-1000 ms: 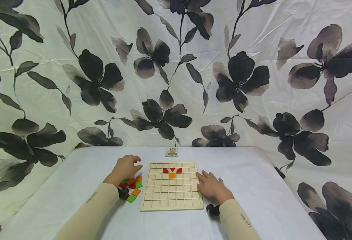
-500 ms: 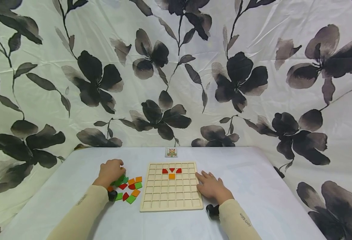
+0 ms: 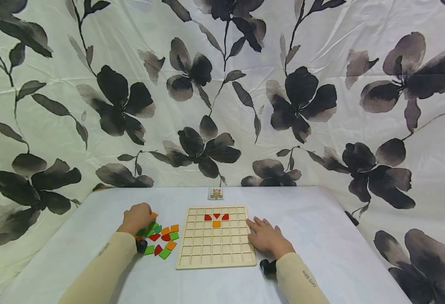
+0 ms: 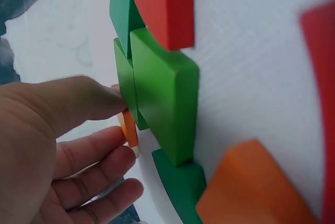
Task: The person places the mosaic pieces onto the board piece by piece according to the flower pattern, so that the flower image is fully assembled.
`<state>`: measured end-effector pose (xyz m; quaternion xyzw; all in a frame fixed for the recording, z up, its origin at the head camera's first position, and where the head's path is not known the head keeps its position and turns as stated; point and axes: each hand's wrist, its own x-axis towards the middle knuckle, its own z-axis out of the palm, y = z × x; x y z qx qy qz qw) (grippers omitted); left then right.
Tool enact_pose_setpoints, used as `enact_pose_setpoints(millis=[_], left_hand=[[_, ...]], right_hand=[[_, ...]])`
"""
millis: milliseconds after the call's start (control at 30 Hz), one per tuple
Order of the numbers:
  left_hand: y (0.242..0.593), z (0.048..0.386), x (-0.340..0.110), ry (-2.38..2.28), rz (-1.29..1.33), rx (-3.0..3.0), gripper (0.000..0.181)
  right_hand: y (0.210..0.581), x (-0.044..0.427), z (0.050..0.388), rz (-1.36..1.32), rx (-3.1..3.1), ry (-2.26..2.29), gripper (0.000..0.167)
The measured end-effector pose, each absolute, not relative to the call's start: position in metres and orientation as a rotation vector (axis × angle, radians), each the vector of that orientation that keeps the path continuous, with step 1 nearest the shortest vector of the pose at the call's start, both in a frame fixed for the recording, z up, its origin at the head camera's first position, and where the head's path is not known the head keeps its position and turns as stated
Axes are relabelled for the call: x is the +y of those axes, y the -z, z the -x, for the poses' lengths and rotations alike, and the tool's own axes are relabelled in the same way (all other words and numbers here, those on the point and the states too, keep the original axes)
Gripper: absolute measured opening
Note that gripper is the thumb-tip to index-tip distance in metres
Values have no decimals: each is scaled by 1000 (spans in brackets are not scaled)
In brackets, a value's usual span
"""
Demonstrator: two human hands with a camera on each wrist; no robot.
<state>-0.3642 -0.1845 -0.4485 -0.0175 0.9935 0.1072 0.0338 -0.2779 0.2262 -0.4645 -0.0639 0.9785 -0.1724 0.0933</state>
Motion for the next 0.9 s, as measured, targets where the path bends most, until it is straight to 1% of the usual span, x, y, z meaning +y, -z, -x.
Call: enact_pose_setpoints(millis=[133,300,700,900], left_hand=[[450,367,-185,-366,40,3050,27],[443,365,-173,-447,-38,3062,30],[436,354,-116,-528,-323,3018,27],[441,345,-89,-598,-482,2961,25]], right_hand=[[466,226,278,186,2897,513,55],[465,226,279,194,2895,502,55],[465,226,281,192,2876,498,55],[464,225,280,192,2873,502,55]])
